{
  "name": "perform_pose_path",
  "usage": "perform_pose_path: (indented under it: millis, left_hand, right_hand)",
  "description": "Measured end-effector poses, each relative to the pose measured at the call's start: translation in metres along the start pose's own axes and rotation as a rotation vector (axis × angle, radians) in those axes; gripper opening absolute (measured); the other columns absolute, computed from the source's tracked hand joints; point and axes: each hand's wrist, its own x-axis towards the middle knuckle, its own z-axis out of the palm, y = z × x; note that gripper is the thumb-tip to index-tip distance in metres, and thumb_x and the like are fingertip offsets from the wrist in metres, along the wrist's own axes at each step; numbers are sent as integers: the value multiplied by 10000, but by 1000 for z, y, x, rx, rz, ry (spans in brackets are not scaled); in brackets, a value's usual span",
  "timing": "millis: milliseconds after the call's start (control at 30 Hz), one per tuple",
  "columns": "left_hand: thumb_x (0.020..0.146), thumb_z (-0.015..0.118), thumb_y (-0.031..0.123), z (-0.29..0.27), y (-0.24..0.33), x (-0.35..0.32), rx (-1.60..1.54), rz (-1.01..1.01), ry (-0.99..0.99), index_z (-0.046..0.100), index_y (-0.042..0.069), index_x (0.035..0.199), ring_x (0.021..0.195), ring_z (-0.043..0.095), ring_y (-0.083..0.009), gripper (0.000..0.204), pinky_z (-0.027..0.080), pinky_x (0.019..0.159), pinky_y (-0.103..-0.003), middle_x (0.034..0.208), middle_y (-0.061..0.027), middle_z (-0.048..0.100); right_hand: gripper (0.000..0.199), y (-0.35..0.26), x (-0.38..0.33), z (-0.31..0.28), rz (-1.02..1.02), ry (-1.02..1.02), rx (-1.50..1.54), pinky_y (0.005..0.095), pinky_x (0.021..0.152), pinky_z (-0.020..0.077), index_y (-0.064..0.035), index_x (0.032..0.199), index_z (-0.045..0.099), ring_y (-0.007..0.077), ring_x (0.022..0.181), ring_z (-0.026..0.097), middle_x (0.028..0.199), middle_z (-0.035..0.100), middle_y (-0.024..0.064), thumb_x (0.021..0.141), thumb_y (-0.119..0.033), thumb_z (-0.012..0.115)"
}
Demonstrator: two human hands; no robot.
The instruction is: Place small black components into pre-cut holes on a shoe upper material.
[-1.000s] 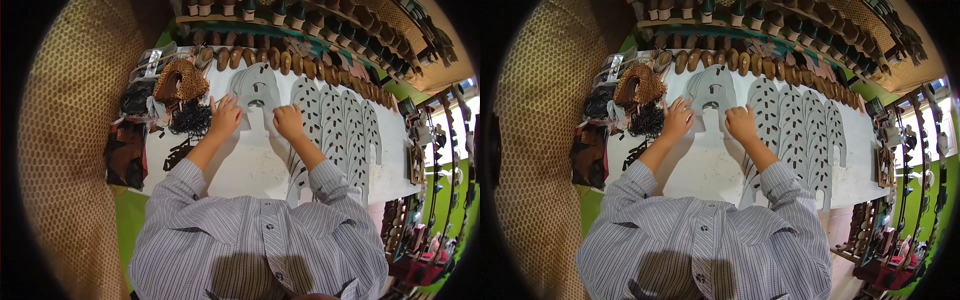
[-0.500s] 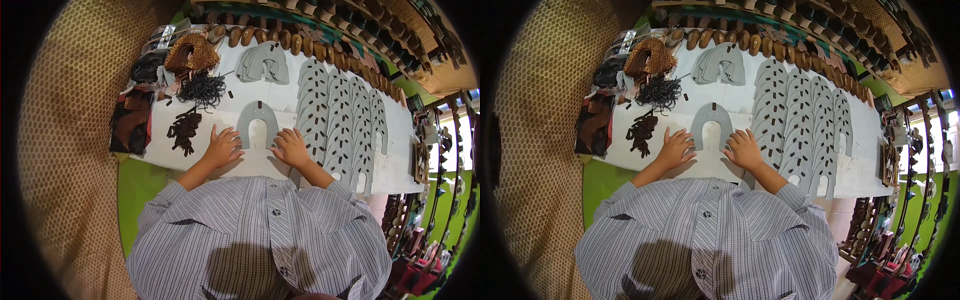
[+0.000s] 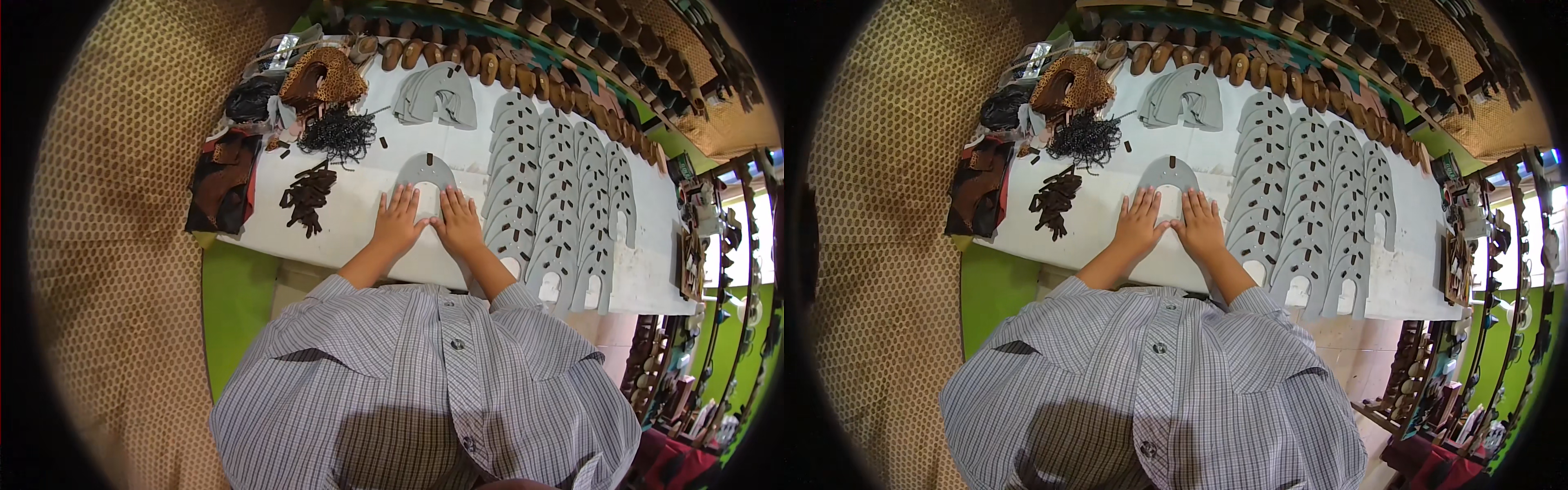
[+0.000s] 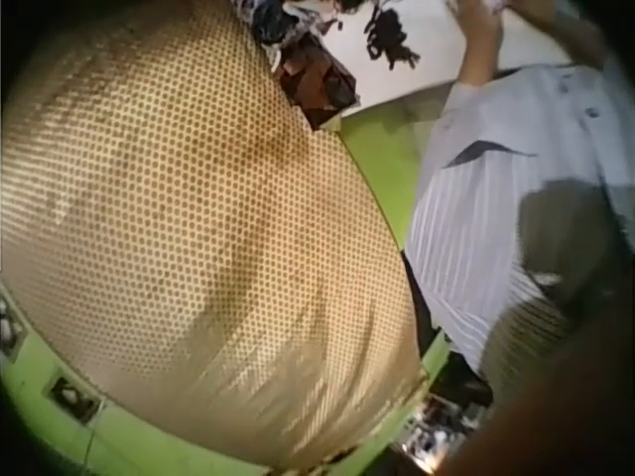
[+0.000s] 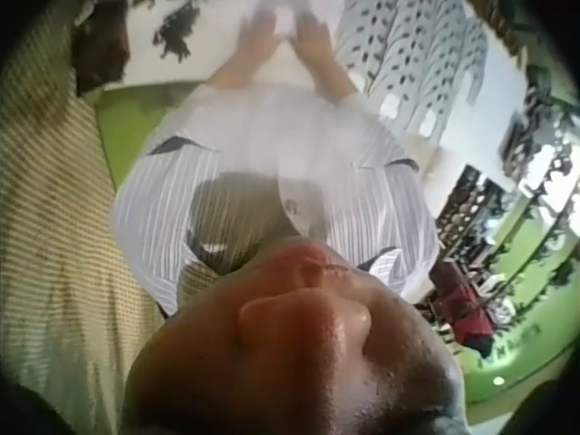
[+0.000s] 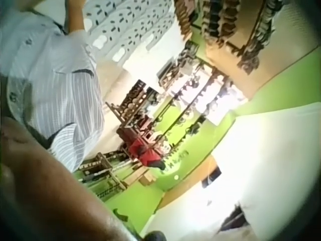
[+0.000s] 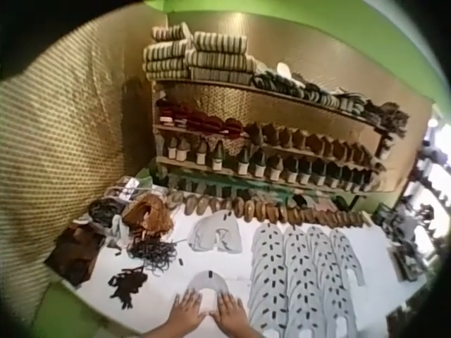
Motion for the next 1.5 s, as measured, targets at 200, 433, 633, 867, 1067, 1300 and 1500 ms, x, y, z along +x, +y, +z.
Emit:
perform_pose_path:
  millis: [200,433,633,867,1067,1300,1500]
  left_hand:
    - [851,493,379,-8,4,-14,7,-10,-37,316,33,1354,1339,216,-295,636,112,1070,-525,1425,-153,280]
    - [845,499,372,-10,6,-25,7,-25,-55,332,39,1346,1337,223,-289,624,133,1069,-515,1423,-147,287]
    - [846,498,373,-13,5,-27,-6,-8,-29,369,42,1328,1329,242,-289,598,148,1066,-510,1416,-146,302]
    - [846,502,365,-19,7,-28,-46,-20,-23,404,38,1306,1326,252,-286,573,152,1069,-497,1405,-149,325]
    - [834,519,362,-18,8,-29,-41,-35,-17,418,58,1302,1324,259,-275,567,146,1075,-488,1401,-142,334]
    - [829,527,355,-18,10,-28,-23,-25,21,425,68,1297,1307,290,-288,558,174,1062,-497,1387,-146,356]
    - [854,494,347,-21,16,-29,53,-26,7,414,68,1304,1303,294,-291,535,178,1065,-488,1378,-151,363]
  right_hand:
    - [649,-6,-24,-4,54,-36,-29,493,1085,114,-35,1372,288,281,1351,195,1442,259,133,890,-456,398]
    - [623,-13,-31,-10,114,-30,-67,527,1079,81,-51,1369,304,269,1348,210,1437,281,108,891,-439,396]
    - [609,-14,-30,-11,115,-12,-71,549,1071,67,-57,1359,329,268,1337,236,1427,302,107,883,-428,415]
    - [600,-15,-31,-13,109,13,-53,561,1064,79,-60,1352,342,271,1327,256,1417,318,109,875,-414,436]
    - [590,-19,-32,-15,131,7,-55,573,1059,80,-73,1349,349,259,1325,264,1412,329,95,876,-416,432]
    - [594,-17,-32,-16,167,-45,-99,547,1073,81,-109,1368,325,236,1340,233,1441,285,65,885,-449,386]
    - [629,-17,-33,-4,155,-42,-150,478,1093,107,-94,1394,270,248,1352,196,1461,238,64,902,-479,336]
